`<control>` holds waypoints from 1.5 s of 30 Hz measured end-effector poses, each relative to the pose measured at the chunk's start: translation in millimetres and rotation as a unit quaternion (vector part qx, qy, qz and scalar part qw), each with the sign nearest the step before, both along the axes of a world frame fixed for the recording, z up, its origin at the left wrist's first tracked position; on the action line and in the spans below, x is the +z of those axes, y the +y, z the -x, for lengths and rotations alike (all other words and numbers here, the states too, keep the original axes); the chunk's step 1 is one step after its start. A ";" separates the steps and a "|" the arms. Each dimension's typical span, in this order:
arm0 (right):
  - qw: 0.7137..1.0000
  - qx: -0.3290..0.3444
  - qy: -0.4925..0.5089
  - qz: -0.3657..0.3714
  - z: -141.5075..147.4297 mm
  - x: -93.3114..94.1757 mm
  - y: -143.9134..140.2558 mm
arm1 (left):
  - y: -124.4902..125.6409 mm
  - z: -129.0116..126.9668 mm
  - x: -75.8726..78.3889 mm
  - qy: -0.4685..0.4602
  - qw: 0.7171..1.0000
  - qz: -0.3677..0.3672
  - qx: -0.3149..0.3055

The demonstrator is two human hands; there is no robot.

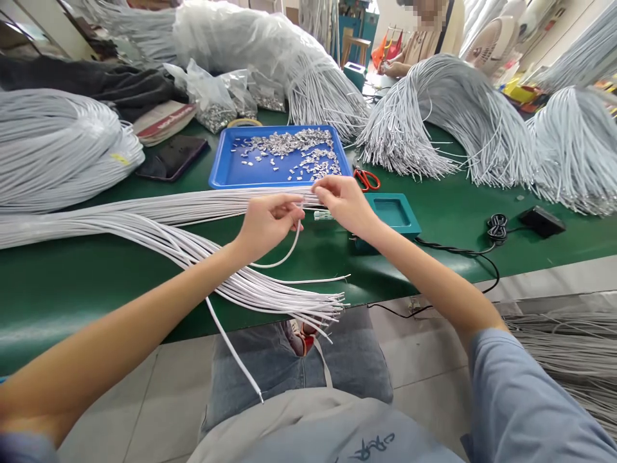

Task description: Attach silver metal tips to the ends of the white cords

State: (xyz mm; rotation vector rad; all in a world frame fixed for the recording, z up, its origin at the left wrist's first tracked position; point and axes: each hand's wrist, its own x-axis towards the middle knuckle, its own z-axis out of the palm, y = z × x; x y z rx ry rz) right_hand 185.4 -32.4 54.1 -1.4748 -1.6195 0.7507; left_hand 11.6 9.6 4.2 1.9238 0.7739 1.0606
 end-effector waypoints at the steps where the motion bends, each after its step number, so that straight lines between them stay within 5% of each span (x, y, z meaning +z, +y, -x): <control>1: 0.991 -0.026 -0.117 -0.065 -6.2 0.7 0.0 | -1.4 -3.1 -2.1 -0.008 0.998 0.065 -0.025; 3: 0.944 -0.020 -0.314 -0.096 -18.8 1.6 -0.2 | -2.4 -8.4 -7.2 -0.016 0.986 0.155 -0.062; 5: 0.907 0.037 -0.416 -0.045 -28.3 1.3 0.4 | -1.4 -11.6 -12.1 -0.028 0.975 0.207 -0.071; 9: 0.877 0.096 -0.469 0.043 -33.9 -0.9 5.7 | 1.5 -13.0 -16.3 -0.051 0.959 0.269 -0.070; 17: 0.808 0.104 -0.577 0.064 -25.9 -5.5 8.6 | 3.2 -17.2 -19.4 -0.045 0.961 0.258 -0.084; 30: 0.796 0.113 -0.588 0.089 -18.7 -3.5 3.2 | 5.9 -20.7 -21.0 -0.012 0.971 0.235 -0.049; 35: 0.827 0.105 -0.542 0.105 -30.4 -7.6 9.9 | 6.9 -20.9 -23.7 -0.008 0.972 0.230 -0.052; 40: 0.856 -0.004 -0.504 0.114 -44.0 -11.0 13.6 | 5.4 -19.9 -23.5 -0.001 0.969 0.244 -0.046; 45: 0.867 -0.031 -0.489 0.095 -45.5 -13.6 10.9 | 4.2 -13.4 -21.6 -0.003 0.970 0.241 -0.039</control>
